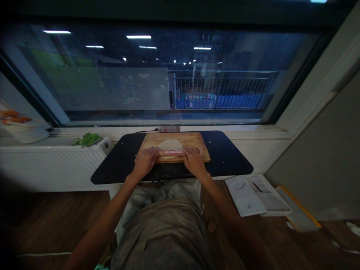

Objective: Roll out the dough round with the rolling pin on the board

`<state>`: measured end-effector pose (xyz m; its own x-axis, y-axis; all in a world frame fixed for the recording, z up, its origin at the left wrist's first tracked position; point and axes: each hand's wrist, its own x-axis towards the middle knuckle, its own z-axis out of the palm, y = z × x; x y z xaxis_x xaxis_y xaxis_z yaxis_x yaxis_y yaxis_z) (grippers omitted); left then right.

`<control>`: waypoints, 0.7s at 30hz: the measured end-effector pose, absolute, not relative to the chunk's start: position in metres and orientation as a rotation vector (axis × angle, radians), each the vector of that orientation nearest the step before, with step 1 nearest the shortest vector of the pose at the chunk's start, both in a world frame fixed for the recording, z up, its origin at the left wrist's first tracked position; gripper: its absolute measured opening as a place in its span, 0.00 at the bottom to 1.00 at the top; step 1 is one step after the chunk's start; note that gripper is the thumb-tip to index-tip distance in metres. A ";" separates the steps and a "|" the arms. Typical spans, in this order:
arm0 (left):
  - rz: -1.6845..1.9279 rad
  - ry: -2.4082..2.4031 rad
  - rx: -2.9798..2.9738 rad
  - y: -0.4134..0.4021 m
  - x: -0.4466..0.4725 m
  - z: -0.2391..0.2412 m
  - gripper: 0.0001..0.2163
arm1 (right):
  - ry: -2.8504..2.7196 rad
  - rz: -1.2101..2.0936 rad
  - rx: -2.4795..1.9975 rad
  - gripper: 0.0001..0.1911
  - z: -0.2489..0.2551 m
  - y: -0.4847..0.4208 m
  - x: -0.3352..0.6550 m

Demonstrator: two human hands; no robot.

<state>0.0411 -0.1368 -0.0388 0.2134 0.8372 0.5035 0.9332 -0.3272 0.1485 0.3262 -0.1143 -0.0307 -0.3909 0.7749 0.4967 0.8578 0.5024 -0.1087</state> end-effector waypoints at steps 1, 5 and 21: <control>-0.752 -1.699 -2.302 -0.141 0.040 -0.039 0.20 | -2.252 -0.218 -1.314 0.25 -0.034 -0.116 0.329; -0.721 -1.695 -2.361 -0.153 0.037 -0.040 0.29 | -2.246 -0.203 -1.260 0.25 -0.044 -0.119 0.337; -0.876 -1.911 -2.319 -0.104 0.040 -0.033 0.18 | -2.367 -0.243 -1.476 0.29 -0.007 -0.079 0.313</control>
<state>0.0397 -0.1039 -0.0331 0.0981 0.9014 0.4218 0.9080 -0.2546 0.3327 0.3134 -0.0790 -0.0068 -0.4023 0.8366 0.3717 0.8947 0.4454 -0.0342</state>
